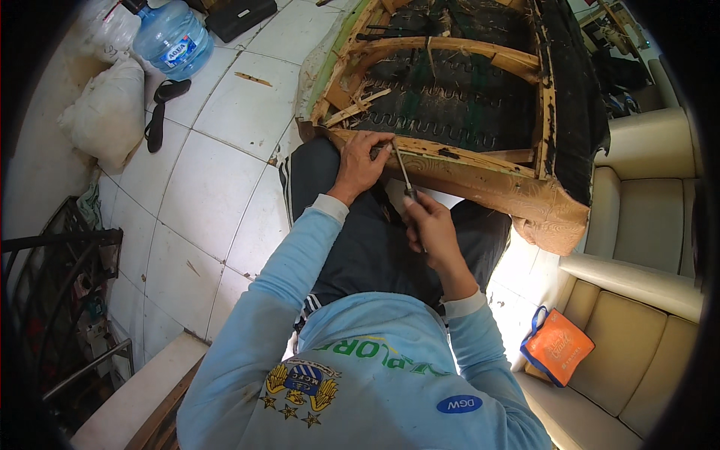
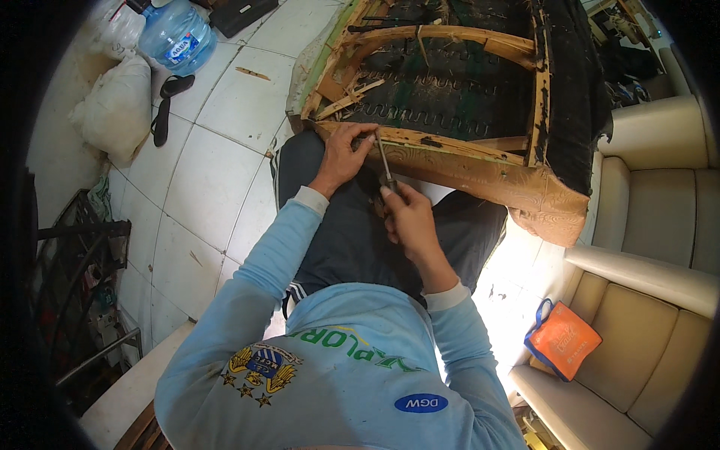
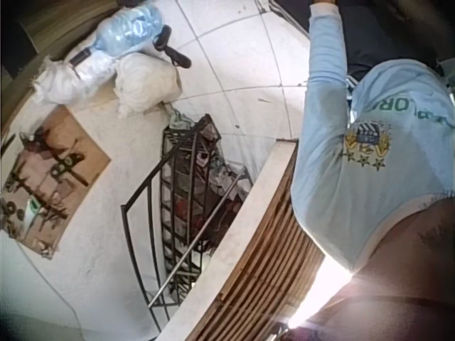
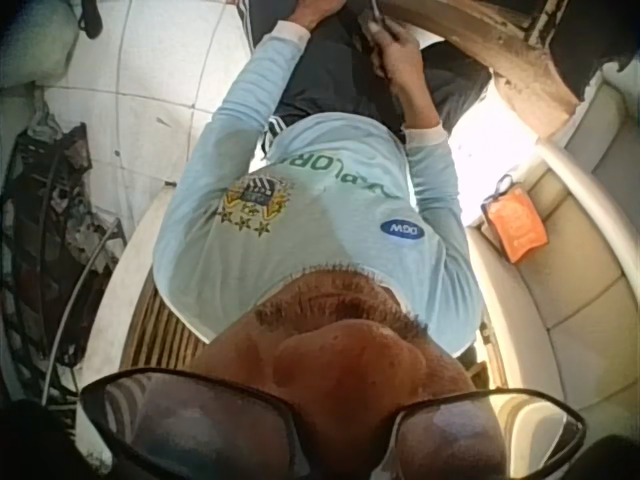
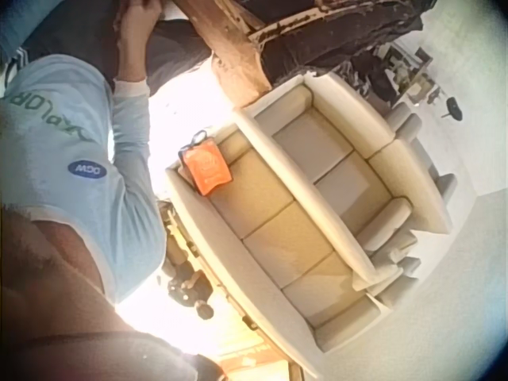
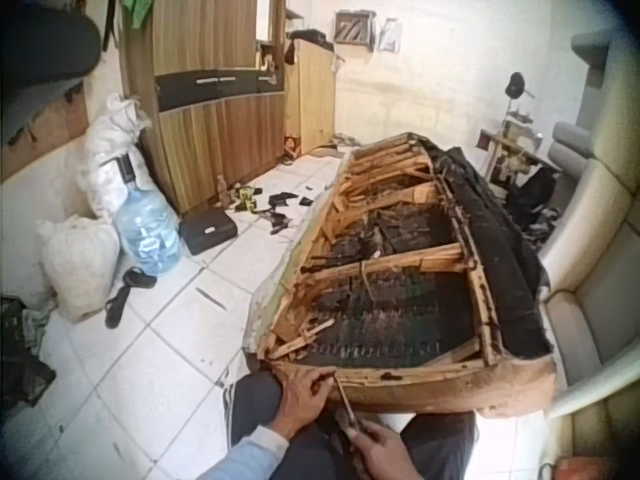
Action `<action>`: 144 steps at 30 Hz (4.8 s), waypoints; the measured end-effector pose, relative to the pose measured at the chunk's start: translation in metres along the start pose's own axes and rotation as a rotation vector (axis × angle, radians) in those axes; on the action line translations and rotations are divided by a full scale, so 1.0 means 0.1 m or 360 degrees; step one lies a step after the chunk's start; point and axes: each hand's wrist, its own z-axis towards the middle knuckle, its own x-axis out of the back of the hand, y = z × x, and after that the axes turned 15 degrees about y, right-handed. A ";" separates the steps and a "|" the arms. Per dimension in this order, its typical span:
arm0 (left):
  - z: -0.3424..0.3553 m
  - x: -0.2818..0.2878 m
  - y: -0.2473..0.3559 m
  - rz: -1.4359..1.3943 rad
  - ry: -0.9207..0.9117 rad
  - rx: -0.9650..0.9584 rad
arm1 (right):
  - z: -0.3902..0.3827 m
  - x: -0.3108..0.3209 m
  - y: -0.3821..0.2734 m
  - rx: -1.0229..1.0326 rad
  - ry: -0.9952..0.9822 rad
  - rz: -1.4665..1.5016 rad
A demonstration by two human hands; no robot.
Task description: The person is sitting on the floor and using a screwdriver to pry and remove fabric and foam from the wooden frame of a sofa. They work methodically along the edge of the frame, detaching the upholstery material to expose the internal structure.
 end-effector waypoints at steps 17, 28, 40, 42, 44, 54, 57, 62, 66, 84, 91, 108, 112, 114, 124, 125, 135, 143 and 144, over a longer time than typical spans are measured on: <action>-0.10 -0.06 0.09 -0.0102 0.0396 0.0030 | 0.14 -0.01 0.49 0.1840 0.0624 -0.1274; -0.28 -0.05 0.11 0.0188 0.0197 0.0186 | 0.68 0.27 0.63 0.2048 0.0562 -0.1528; -0.25 0.02 0.19 0.0170 0.0065 0.0276 | -0.04 0.00 0.32 0.0048 -0.0046 0.0280; -0.26 0.01 0.18 0.0171 0.0075 0.0241 | -0.07 -0.04 0.33 0.0105 0.0019 0.0209; -0.25 0.02 0.16 0.0167 0.0105 0.0192 | -0.12 -0.14 0.33 0.0180 0.0091 0.0111; -0.08 0.16 0.29 -0.0033 -0.0154 0.0642 | -0.10 -0.53 0.46 0.0368 0.0321 0.0087; -0.02 0.20 0.31 0.0127 -0.0359 0.0650 | -0.05 -0.58 0.61 0.0537 0.0391 0.0011; -0.10 0.04 0.27 0.0304 -0.0435 0.0567 | 0.05 -0.50 0.71 0.0487 0.0260 0.0299; -0.11 -0.03 0.29 0.0222 -0.0411 0.0635 | 0.16 -0.12 0.59 -0.0589 -0.0794 0.1447; -0.05 -0.06 0.14 0.0040 -0.0491 0.0788 | 0.39 -0.11 0.98 0.1392 0.0496 -0.1158; -0.17 -0.14 0.05 -0.0028 -0.0400 0.0799 | 0.79 0.19 1.03 0.2034 0.1000 -0.2009; 0.01 0.21 -0.03 0.0450 0.0810 -0.0135 | 0.08 0.44 0.74 0.1401 0.0525 -0.0697; -0.28 0.07 0.09 0.1053 0.0098 -0.0266 | 0.03 0.26 0.50 0.0698 0.0256 -0.0564; -0.38 0.07 0.09 0.0912 -0.0127 -0.0175 | 0.05 0.16 0.46 0.0661 0.0248 -0.0565; -0.52 0.14 0.13 0.0674 -0.0038 -0.0047 | 0.17 0.08 0.48 0.0720 0.0210 -0.0723; -0.53 0.13 0.13 0.0672 -0.0030 -0.0051 | 0.21 0.10 0.48 0.0740 0.0212 -0.0719; -0.52 0.13 0.15 0.0751 -0.0063 -0.0064 | 0.16 0.07 0.12 0.1495 0.0368 -0.1124; -0.51 0.13 0.15 0.0690 -0.0047 -0.0023 | -0.05 -0.05 -0.28 0.1615 0.0470 -0.1787; -0.50 0.12 0.15 0.0688 -0.0038 -0.0024 | 0.06 0.01 -0.26 0.1644 0.0390 -0.1626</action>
